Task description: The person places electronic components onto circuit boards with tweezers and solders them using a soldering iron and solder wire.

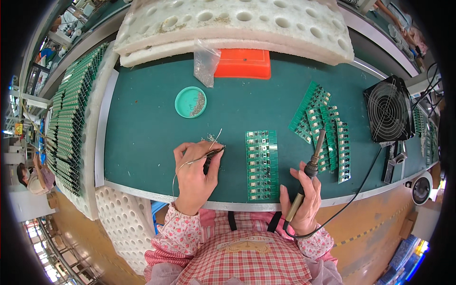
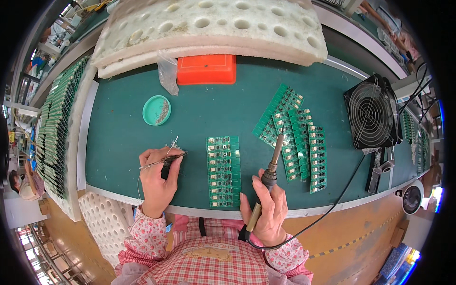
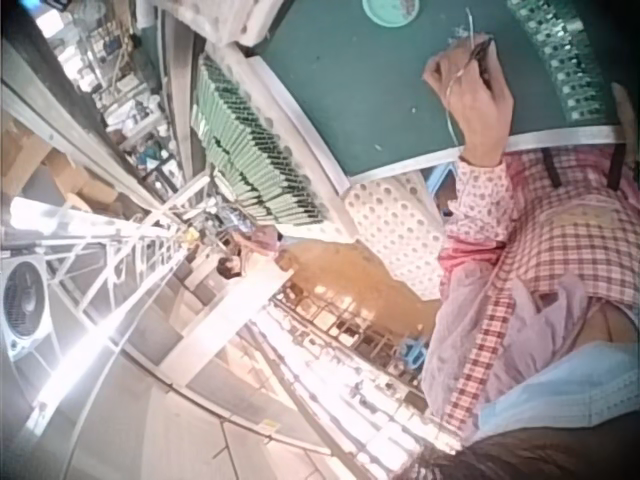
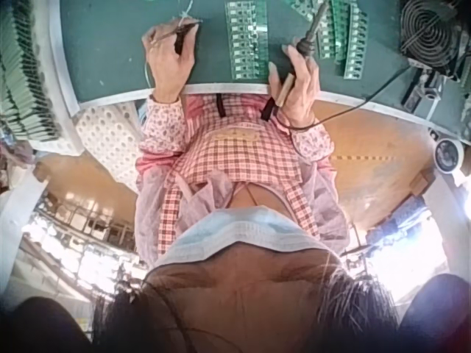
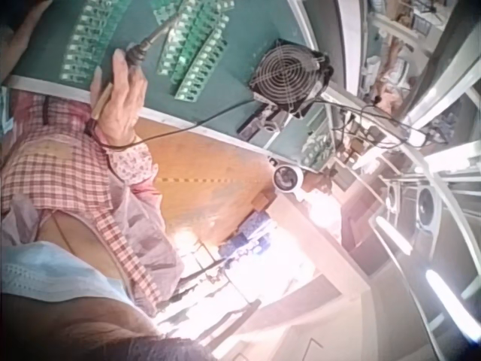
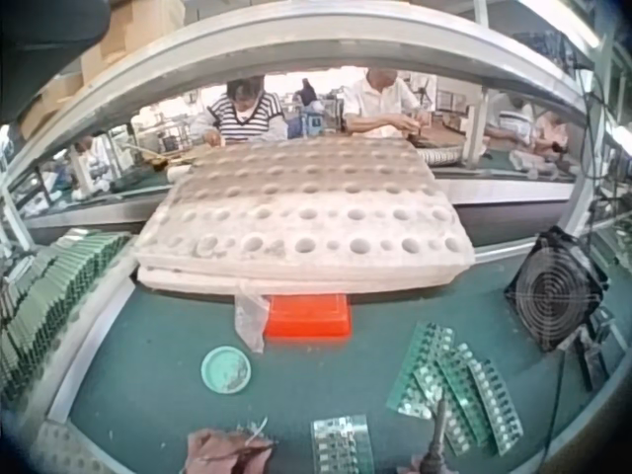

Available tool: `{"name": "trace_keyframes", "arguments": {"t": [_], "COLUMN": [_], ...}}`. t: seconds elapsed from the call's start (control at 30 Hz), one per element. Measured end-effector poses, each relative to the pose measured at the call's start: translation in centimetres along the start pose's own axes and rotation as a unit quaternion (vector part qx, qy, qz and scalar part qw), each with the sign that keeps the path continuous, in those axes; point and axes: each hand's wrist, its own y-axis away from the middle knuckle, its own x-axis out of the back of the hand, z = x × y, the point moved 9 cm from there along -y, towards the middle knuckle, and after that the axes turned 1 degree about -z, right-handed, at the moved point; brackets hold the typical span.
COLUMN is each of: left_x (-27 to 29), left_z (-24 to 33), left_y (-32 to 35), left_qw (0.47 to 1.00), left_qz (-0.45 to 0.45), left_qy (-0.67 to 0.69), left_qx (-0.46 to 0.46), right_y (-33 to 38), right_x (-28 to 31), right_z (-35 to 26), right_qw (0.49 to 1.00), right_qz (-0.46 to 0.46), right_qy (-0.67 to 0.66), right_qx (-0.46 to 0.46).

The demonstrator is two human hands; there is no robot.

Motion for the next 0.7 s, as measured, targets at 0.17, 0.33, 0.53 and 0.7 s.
{"name": "trace_keyframes", "arguments": {"t": [0.17, 0.33, 0.53, 0.7], "left_x": [0.01, -0.01, -0.14, 0.06], "left_z": [0.12, 0.12, 0.09, 0.30], "left_y": [-0.04, -0.03, 0.03, -0.02], "left_qw": [1.000, 1.000, 1.000, 1.000], "left_qz": [0.001, 0.001, -0.001, 0.006], "left_qy": [-0.001, -0.001, -0.002, -0.003], "left_qx": [-0.001, 0.001, 0.000, -0.007], "right_y": [-0.14, -0.10, 0.06, -0.34], "right_x": [-0.02, 0.01, -0.03, 0.18], "right_z": [-0.01, -0.05, 0.06, -0.04], "right_qw": [1.000, 1.000, 1.000, 1.000], "right_qz": [-0.006, -0.003, 0.000, -0.001], "right_qy": [0.000, 0.002, 0.002, -0.012], "right_qx": [-0.003, -0.002, -0.006, -0.014]}}
